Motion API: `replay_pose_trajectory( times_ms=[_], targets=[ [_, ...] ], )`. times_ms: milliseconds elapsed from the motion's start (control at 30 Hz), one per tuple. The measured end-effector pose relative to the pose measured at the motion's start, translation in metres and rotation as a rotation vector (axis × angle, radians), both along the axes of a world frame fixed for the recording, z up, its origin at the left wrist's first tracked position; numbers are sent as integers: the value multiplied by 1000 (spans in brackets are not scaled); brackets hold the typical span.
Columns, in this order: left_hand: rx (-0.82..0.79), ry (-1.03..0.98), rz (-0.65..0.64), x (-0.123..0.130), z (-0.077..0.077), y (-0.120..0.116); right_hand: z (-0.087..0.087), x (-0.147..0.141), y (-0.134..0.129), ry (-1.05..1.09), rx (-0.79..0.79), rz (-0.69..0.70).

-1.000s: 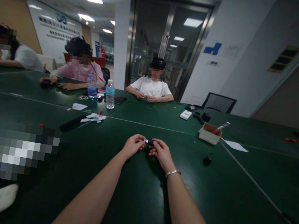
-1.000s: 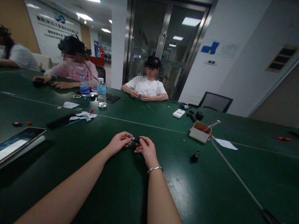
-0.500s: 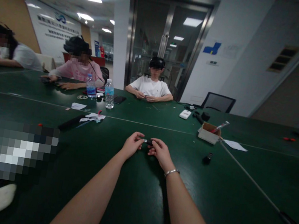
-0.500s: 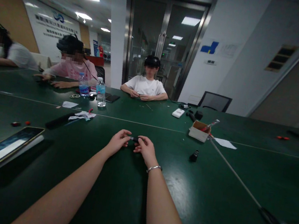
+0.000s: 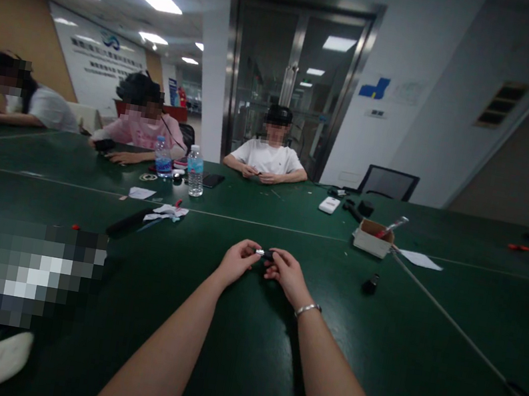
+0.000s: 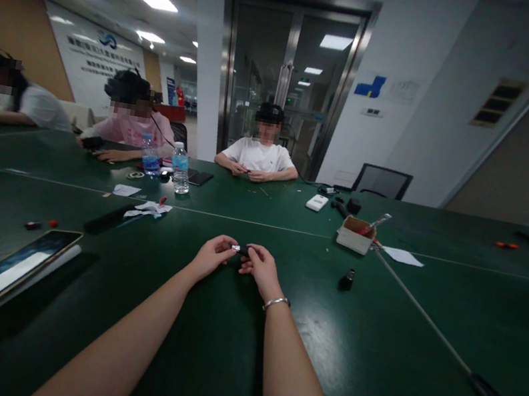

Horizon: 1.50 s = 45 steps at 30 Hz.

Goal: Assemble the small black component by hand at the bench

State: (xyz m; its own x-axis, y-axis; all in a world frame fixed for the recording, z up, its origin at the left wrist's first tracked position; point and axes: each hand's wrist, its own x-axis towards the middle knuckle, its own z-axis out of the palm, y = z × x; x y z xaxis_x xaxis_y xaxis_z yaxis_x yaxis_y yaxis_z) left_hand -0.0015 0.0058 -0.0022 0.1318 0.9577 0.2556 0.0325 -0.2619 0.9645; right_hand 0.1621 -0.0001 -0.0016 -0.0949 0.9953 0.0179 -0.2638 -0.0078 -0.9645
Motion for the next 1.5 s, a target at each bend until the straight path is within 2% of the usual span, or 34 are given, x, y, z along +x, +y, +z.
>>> replay_pose_trajectory(
  times_ms=[467, 667, 1100, 1500],
  targets=[
    [-47, -32, 63, 0, 0, 0, 1, 2, -1, -28, 37, 36],
    [-31, -33, 20, 0, 4, -2, 1, 2, -2, -41, 45, 42],
    [-130, -122, 23, 3, 3, 2, 4, 2, -4, -1, 32, 40],
    [-178, -55, 72, 3, 2, 4, 0, 2, 0, -11, 37, 56]
  ],
)
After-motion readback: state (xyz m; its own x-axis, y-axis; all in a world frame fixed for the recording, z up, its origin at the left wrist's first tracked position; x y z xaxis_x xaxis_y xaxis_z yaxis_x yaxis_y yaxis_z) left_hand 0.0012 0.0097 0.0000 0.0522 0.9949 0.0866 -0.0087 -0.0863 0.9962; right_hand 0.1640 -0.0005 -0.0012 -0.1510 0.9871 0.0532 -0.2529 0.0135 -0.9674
